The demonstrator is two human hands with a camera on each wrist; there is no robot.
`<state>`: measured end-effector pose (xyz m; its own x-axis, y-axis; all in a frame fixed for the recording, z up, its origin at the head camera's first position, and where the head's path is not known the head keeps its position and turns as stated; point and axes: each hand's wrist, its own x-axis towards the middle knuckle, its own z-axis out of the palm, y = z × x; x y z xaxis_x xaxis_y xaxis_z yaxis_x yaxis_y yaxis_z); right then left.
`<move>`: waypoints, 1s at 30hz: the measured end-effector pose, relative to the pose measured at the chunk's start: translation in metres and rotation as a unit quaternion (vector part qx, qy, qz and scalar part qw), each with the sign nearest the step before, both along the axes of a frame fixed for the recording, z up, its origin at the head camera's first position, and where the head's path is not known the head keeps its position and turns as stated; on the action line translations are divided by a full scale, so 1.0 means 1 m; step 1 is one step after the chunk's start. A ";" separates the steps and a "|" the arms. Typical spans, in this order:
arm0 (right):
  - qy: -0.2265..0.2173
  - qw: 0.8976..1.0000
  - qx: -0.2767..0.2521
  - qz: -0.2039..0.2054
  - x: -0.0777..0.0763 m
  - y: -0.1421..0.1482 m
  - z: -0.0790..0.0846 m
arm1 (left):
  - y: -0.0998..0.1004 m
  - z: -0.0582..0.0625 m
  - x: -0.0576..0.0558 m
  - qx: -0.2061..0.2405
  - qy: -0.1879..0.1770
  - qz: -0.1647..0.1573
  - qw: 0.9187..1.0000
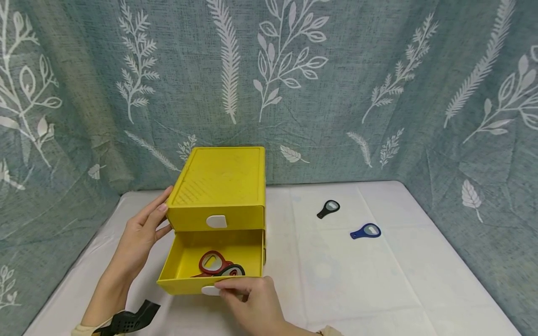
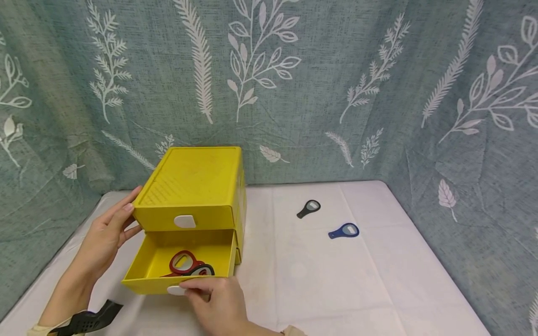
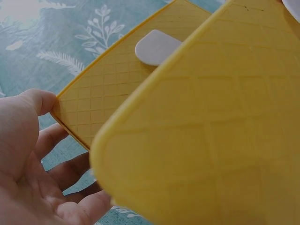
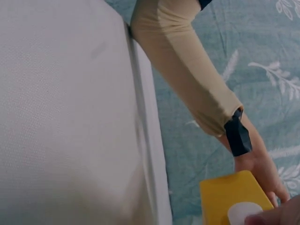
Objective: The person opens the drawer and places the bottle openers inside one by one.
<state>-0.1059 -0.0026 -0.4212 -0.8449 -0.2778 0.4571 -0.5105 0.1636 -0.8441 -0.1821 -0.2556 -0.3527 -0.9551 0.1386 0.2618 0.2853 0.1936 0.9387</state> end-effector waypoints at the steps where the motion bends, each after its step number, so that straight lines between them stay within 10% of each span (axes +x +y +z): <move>1: -0.001 1.000 -0.001 0.000 0.000 0.000 0.000 | 0.000 0.000 0.000 0.000 0.001 0.000 1.000; 30: 0.012 1.000 -0.012 -0.019 -0.006 -0.003 0.001 | 0.000 -0.001 0.000 0.000 -0.005 -0.003 1.000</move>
<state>-0.1117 -0.0054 -0.4199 -0.8436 -0.2345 0.4831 -0.5240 0.1626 -0.8361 -0.1820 -0.2558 -0.3536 -0.9567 0.1448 0.2524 0.2774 0.1923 0.9413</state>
